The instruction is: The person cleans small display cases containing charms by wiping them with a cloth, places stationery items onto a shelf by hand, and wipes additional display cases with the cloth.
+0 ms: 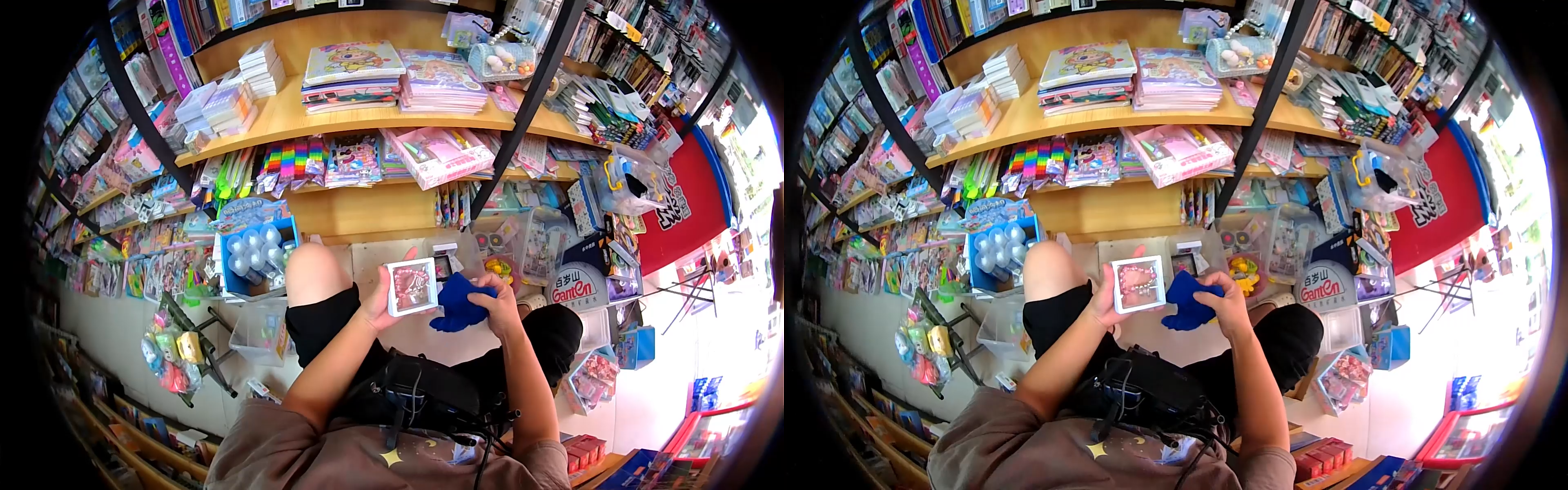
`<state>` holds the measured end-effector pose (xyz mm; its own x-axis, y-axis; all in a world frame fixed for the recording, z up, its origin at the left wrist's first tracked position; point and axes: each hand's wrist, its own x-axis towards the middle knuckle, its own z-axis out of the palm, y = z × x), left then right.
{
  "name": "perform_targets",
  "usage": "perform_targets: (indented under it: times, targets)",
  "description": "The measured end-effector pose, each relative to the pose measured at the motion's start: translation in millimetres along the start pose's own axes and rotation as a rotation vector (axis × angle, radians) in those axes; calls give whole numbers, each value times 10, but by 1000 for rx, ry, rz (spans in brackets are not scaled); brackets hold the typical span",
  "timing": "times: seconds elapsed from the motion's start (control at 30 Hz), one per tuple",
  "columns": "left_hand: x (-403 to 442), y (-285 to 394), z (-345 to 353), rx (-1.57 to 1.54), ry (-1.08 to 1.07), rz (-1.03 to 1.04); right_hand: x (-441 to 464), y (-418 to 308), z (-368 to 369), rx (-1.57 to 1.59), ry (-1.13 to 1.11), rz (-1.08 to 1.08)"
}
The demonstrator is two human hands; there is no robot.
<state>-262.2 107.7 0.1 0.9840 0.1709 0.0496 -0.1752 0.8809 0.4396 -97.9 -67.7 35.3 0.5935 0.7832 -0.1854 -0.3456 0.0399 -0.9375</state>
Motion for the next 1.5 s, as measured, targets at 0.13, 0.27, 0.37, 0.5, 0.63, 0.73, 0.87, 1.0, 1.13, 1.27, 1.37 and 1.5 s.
perform_targets:
  times: [0.13, 0.27, 0.37, 0.5, 0.63, 0.73, 0.87, 1.0, 1.13, 1.27, 1.37, 1.5]
  targets:
    - [16, -24, -63, -14, -18, -2, 30, 137, -156, -100, -18, -10]
    - [22, -41, -82, -3, -14, -11, 44, 193, -157, -30, 58, 38]
    - [24, -44, -66, 9, -14, -12, 30, 133, -31, -83, 69, 59]
    - [14, -44, -14, 16, -4, -16, 49, 95, 148, -317, 26, -34]
    - [-2, -55, -15, 64, 28, -21, 156, 106, 255, -640, -40, -218]
    - [0, -110, -96, 131, 69, -25, 188, 66, 432, -924, 4, -283]
    - [-4, -144, -35, 183, 81, -42, 197, -14, 637, -1102, 114, -286]
    - [9, -207, -162, 243, 30, -55, 234, 26, 699, -1247, 170, -285]
    - [16, -252, -127, 317, 50, -36, 241, 65, 751, -1338, 224, -242]
    - [21, -234, -85, 308, 52, -24, 269, 212, 682, -1290, 205, -407]
    - [50, -283, -116, 318, 77, -20, 273, 260, 663, -1269, 223, -427]
    - [66, -293, -80, 350, 101, -13, 282, 293, 679, -1196, 303, -437]
